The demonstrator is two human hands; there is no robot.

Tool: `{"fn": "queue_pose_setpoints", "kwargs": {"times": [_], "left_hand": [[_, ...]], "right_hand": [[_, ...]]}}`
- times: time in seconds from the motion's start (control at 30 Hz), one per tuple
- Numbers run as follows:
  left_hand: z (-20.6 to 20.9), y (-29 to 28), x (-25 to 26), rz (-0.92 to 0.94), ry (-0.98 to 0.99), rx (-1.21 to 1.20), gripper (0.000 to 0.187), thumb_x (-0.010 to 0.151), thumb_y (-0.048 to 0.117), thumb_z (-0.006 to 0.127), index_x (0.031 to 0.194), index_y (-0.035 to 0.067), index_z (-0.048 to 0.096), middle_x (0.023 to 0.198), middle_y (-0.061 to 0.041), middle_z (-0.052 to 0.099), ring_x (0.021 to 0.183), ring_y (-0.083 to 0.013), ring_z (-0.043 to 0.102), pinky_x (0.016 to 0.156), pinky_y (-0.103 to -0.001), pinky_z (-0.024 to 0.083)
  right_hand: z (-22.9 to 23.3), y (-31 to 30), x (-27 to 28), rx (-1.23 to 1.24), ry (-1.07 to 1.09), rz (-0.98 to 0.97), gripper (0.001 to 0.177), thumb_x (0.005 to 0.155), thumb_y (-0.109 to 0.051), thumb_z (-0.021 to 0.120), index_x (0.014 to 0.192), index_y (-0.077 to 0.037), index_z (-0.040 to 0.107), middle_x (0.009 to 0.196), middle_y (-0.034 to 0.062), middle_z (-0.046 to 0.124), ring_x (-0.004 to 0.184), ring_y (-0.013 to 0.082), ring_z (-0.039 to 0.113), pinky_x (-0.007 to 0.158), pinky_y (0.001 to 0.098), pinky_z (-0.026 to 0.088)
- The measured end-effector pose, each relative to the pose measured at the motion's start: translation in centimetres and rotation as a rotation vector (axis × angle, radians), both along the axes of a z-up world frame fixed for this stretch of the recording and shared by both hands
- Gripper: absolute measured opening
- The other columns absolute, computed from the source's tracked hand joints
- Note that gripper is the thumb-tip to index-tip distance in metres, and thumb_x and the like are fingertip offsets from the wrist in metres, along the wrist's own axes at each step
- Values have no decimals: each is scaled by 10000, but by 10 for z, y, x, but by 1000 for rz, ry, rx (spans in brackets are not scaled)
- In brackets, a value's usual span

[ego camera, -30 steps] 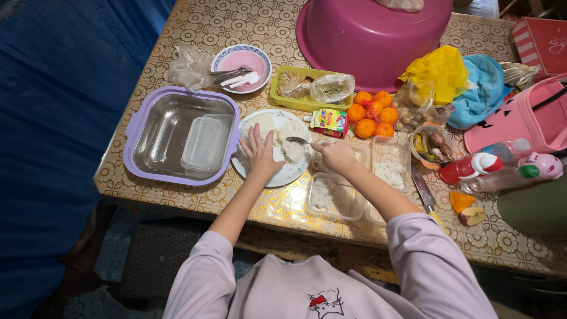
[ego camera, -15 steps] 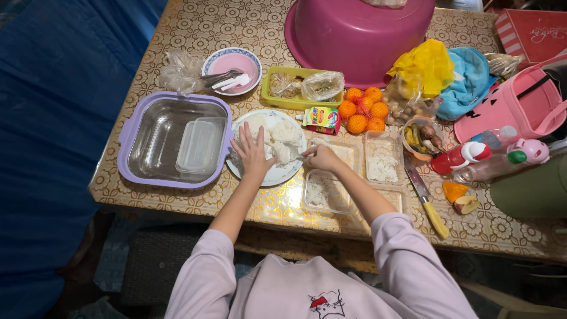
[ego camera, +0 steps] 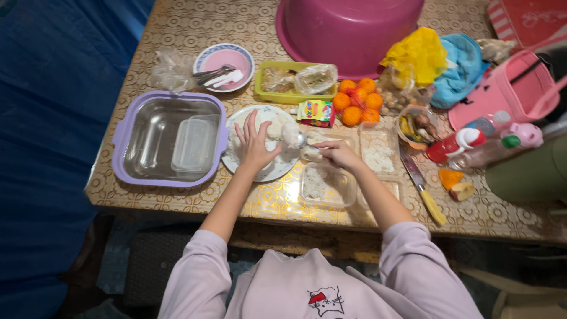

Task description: The person arranges empty plastic food containers on a table, then spoons rice from a plate into the containers, pressing it down by hand. They then open a plastic bag of cooked side dish and spoon portions of it into the containers to assemble packed lunch boxes.

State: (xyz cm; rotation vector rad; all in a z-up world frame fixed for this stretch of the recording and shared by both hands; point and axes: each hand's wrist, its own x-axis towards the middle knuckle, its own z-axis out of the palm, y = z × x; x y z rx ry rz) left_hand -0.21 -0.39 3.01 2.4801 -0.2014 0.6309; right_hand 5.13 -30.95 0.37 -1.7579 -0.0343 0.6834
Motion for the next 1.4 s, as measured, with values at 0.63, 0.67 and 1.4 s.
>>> {"fn": "queue_pose_setpoints", "kwargs": {"times": [0.63, 0.67, 1.4], "left_hand": [[-88, -253, 3, -656, 47, -47, 98, 848, 244, 788, 854, 146, 782, 1254, -116, 574, 1385, -373, 382, 1180, -689, 143], [-89, -261, -4, -674, 69, 4, 92, 803, 238, 797, 822, 148, 787, 1254, -116, 575, 1388, -384, 362, 1167, -709, 119], [-48, -270, -43, -547, 238, 388, 1225, 433, 694, 899, 1353, -18, 514, 1304, -210, 524, 1403, -388, 329, 1151, -741, -15]], "right_hand": [[3, -276, -136, -425, -52, -129, 379, 873, -107, 672, 1222, -191, 793, 616, 19, 593, 500, 103, 478, 473, 279, 397], [-4, -267, -136, -433, -156, -105, 375, 858, -113, 685, 1211, -171, 798, 654, 35, 668, 544, 103, 541, 520, 284, 452], [61, -211, -207, -1019, -864, 44, 481, 842, -118, 625, 1283, -301, 689, 904, 61, 746, 721, 321, 711, 606, 456, 568]]}}
